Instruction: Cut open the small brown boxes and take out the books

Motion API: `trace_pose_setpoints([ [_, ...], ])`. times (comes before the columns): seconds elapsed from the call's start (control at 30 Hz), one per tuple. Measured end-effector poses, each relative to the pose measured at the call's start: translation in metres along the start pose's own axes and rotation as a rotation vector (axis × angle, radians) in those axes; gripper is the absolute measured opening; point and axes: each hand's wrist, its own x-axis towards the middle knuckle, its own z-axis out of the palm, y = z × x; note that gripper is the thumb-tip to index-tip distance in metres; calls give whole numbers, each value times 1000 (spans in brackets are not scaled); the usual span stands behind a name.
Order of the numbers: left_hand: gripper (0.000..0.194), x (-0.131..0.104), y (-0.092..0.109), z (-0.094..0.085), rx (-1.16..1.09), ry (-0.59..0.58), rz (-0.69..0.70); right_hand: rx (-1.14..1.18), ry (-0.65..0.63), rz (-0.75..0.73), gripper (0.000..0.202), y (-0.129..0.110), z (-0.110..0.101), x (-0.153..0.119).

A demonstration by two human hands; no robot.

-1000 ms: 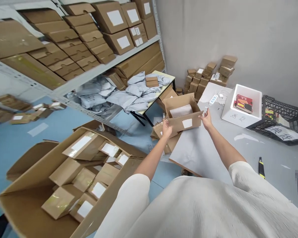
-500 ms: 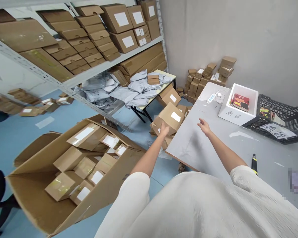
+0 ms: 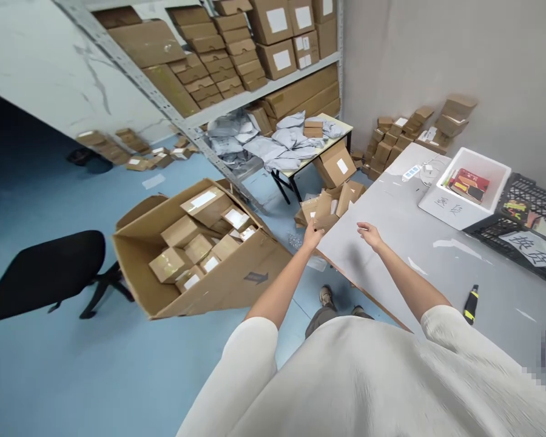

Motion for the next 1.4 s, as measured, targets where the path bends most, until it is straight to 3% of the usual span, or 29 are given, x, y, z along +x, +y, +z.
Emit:
trace_pose_setpoints([
  [0.13,91,-12,0,-40,-26,84,-77,-20,-122,-30,34,-21,42,-9],
  [0.3,89,-20,-6,-110,-55,200,-92,-42,-274,-99,30,-49,116,-15],
  [0.43,83,-22,-18,-181,-80,255,-91,-62,-379,-126,27,-63,198,-22],
  [0.67,74,-26,-45,-324,-80,362,-116,-101,-490,-143,21,-73,349,-40],
  [0.77,70,-29,-54,-377,-70,423,-146,-105,-535,-142,21,-75,402,-48],
  [0.87,68,-34,-62,-419,-65,462,-187,-124,-576,-121,24,-75,445,-54],
  [1.0,64,-38,-76,-454,-71,495,-197,-168,-624,-111,28,-72,484,-52],
  [1.17,59,-35,-97,-478,-101,551,-259,-236,-671,-92,29,-69,519,-38],
  [1.4,52,-1,-123,-509,-139,594,-376,-319,-761,-56,22,-67,581,4],
])
